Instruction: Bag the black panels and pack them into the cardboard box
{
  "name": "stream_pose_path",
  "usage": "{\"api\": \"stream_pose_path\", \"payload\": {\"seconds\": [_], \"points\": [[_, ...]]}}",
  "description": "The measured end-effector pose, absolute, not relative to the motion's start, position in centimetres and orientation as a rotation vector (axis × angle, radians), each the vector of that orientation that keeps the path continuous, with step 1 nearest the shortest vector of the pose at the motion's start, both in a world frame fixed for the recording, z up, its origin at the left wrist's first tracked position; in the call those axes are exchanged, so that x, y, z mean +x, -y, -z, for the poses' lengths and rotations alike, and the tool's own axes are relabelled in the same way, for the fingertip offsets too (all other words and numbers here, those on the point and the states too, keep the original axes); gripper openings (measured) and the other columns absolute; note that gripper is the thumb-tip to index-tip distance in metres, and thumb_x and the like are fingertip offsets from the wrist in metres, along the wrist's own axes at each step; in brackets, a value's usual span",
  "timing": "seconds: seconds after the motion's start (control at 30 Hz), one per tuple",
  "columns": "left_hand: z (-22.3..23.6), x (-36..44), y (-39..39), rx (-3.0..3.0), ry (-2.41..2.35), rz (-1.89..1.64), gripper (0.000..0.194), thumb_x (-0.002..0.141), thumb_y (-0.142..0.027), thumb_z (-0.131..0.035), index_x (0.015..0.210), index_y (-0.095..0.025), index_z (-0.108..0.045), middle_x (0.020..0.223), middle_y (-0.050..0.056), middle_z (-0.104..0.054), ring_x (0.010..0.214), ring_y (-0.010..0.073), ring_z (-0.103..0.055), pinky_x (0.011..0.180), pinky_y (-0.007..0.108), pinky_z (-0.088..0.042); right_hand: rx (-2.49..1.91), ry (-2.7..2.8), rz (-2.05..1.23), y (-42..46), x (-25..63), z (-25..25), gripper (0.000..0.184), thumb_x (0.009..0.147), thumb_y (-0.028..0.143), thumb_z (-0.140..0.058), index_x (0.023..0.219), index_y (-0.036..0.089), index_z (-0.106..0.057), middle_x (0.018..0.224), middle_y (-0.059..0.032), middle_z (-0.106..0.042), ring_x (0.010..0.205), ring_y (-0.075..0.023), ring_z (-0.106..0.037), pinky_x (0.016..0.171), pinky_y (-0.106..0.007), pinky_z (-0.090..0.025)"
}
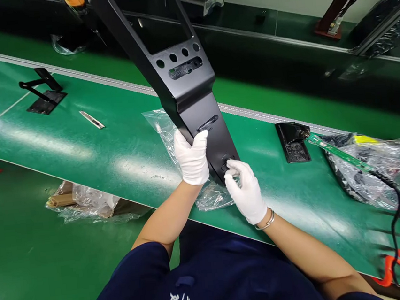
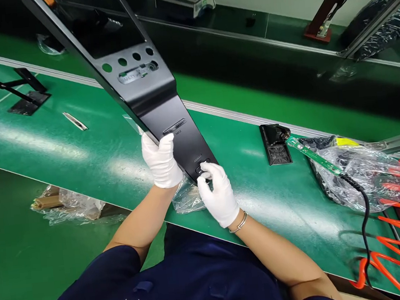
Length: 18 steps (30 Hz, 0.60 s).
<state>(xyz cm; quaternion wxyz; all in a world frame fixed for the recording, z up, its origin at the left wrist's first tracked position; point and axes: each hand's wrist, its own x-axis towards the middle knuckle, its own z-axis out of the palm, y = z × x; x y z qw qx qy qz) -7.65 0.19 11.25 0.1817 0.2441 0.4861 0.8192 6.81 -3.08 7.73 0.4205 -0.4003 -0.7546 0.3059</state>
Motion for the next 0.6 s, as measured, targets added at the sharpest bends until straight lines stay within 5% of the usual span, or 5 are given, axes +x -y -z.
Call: {"api": "stream_pose_path", "payload": {"seconds": [0.17,0.37,0.6], "points": [[-11.1,-8.4,-0.5,0.669,-1.284,-2.311,0.034,0.075,-0.037,-0.082,0.1,-0.023,-0.065,0.104,0.002,-0.071,0.095,0.0186,-0.069,0.093,0.031,-0.056,-0.944,1.812,-0.93,1.7,8.4,-7.7,0.032,0.096,0.025,-0.057,0.127,0.021,-0.062,0.105,-0.0072,-0.07,0.092,-0.0171,-0.069,0.091,-0.037,-0.059],[-10.4,-9.9,-1.1,0.531,-1.106,-2.235,0.037,0.073,-0.043,-0.082,0.101,-0.024,-0.067,0.107,0.0,-0.071,0.094,0.0177,-0.07,0.09,0.031,-0.058,-1.1,1.513,-1.294,-1.0,10.0,-8.0,0.049,0.092,0.051,-0.062,0.131,0.021,-0.059,0.13,-0.012,-0.067,0.112,-0.0238,-0.068,0.102,-0.047,-0.056],[-10.6,-10.0,-1.0,0.339,-0.974,-2.075,0.036,0.064,-0.045,-0.083,0.09,-0.025,-0.068,0.099,0.001,-0.074,0.085,0.0181,-0.07,0.078,0.03,-0.06,-1.033,1.492,-1.602,0.4,9.2,-9.2,0.065,0.084,0.066,-0.07,0.131,0.023,-0.062,0.136,-0.0091,-0.067,0.127,-0.0275,-0.063,0.112,-0.047,-0.051]]}}
